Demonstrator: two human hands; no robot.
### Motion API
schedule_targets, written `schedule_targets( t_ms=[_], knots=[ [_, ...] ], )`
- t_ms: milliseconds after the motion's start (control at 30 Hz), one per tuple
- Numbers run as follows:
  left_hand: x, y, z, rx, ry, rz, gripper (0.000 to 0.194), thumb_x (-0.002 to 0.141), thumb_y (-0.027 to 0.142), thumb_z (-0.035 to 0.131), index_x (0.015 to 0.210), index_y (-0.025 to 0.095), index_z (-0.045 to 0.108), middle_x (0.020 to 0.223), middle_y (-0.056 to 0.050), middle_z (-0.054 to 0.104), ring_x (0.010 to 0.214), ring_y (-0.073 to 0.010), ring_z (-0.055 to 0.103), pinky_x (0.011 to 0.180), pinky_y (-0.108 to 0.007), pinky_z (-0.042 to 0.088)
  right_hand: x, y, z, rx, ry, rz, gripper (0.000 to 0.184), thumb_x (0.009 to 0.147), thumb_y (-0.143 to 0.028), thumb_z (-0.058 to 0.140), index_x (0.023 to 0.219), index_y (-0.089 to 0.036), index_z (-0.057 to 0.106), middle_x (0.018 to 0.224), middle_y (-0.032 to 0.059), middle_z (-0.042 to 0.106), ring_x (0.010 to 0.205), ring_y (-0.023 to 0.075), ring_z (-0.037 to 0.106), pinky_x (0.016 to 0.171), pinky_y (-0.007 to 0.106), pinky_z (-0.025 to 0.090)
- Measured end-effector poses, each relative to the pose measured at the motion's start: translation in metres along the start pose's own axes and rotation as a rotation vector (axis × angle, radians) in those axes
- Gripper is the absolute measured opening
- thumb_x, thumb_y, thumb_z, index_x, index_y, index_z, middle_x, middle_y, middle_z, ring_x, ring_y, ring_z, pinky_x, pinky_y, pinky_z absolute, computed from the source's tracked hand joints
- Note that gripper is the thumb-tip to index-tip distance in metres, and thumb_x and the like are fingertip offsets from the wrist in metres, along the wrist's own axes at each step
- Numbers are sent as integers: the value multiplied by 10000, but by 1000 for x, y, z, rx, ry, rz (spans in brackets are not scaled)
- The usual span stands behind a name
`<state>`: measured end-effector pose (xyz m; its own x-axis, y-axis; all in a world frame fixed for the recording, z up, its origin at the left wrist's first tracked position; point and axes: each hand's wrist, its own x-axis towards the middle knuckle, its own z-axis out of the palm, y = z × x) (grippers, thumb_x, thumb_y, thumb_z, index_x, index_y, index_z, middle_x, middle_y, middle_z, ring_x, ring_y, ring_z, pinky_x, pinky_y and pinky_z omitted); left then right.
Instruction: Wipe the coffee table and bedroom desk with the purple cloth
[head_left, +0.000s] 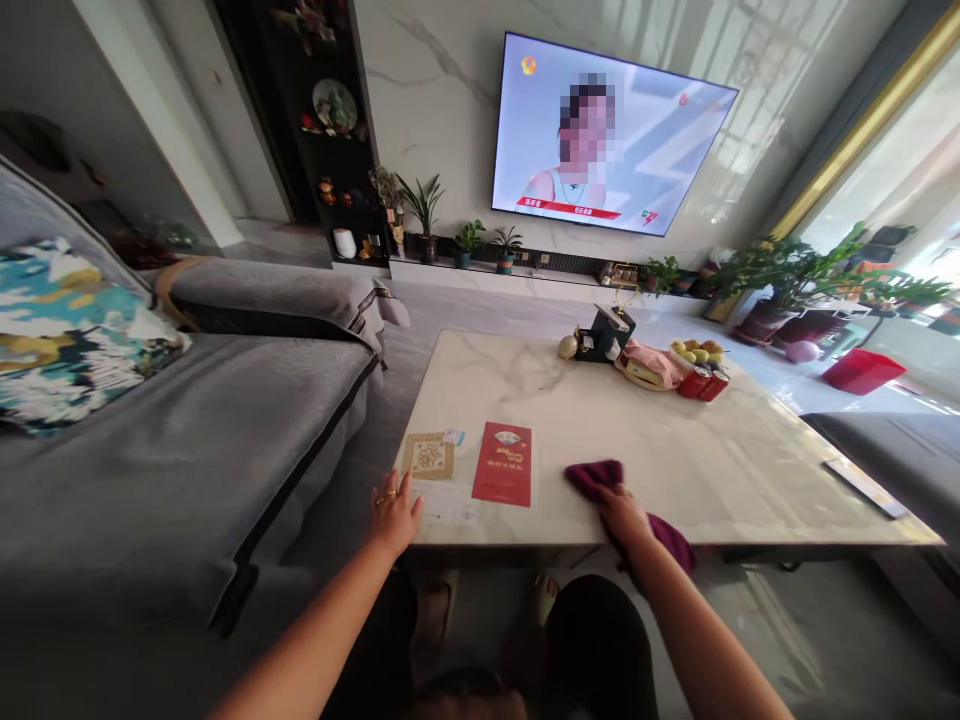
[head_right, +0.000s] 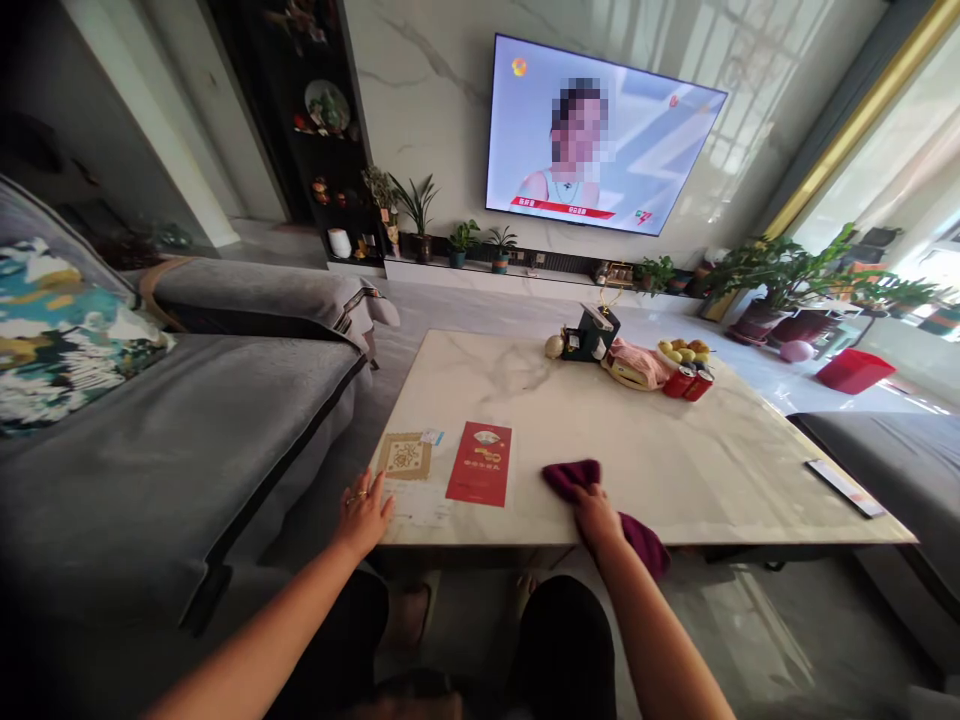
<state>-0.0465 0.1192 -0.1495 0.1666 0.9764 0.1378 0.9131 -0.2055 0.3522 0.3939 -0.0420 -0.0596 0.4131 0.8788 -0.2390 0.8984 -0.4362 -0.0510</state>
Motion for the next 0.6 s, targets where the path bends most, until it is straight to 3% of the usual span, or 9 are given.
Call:
schedule_targets(
  t_ms=[100, 167, 233, 300, 400, 500, 600],
  knots=[
    [8, 3, 8, 26, -19, -34, 628, 965, 378, 445, 1517, 81, 469, 1639, -239, 345, 1513, -404, 325, 1221, -592, 280, 1, 65, 3, 35, 81, 314, 493, 1012, -299, 424, 1497, -320, 509, 1290, 130, 587, 1245, 279, 591, 1075, 394, 434],
    [10, 3, 12, 37, -25, -56, 645, 973, 403, 431, 1535, 85, 446, 1656, -233, 312, 1518, -411, 309, 1205, -581, 309, 6, 74, 5, 49, 112, 428, 495, 1027, -345, 380, 1503, -282, 502, 1277, 152, 589, 1207, 291, 618, 1041, 411, 461],
    [10, 2, 14, 48, -26, -59, 643, 990, 421, 398, 1544, 96, 435, 1666, -220, 294, 1516, -395, 316, 1191, -538, 347, 17, 58, 4, 48, 118, 475, 499, 1036, -359, 333, 1481, -237, 525, 1297, 174, 582, 1205, 305, 617, 1020, 431, 472],
    [9, 0, 14, 58, -20, -44, 629, 1007, 430, 356, 1535, 102, 451, 1659, -211, 308, 1506, -375, 338, 1186, -498, 368, 36, 25, 2, 42, 111, 441, 503, 1041, -344, 300, 1452, -202, 552, 1309, 186, 583, 1223, 308, 600, 1028, 440, 463],
    [10, -1, 14, 56, -11, -31, 620, 1022, 434, 309, 1518, 102, 474, 1648, -204, 328, 1502, -361, 349, 1187, -487, 379, 68, -47, 1, 58, 103, 277, 495, 1039, -301, 301, 1442, -178, 560, 1307, 195, 595, 1230, 297, 587, 1033, 429, 451],
    [12, -3, 16, 42, -8, -37, 605, 1024, 412, 297, 1494, 86, 493, 1640, -200, 348, 1511, -339, 346, 1205, -471, 374, 91, -136, 6, 82, 96, 24, 447, 1027, -234, 340, 1390, -198, 599, 1268, 176, 623, 1187, 282, 602, 1005, 400, 463],
    [14, -9, 22, 24, 24, -20, 588, 1012, 326, 289, 1481, 22, 474, 1589, -235, 421, 1497, -320, 376, 1231, -451, 353, 91, -232, 16, 93, 83, -240, 393, 991, -157, 402, 1310, -181, 631, 1267, 195, 623, 1169, 302, 603, 959, 417, 498]
  ],
)
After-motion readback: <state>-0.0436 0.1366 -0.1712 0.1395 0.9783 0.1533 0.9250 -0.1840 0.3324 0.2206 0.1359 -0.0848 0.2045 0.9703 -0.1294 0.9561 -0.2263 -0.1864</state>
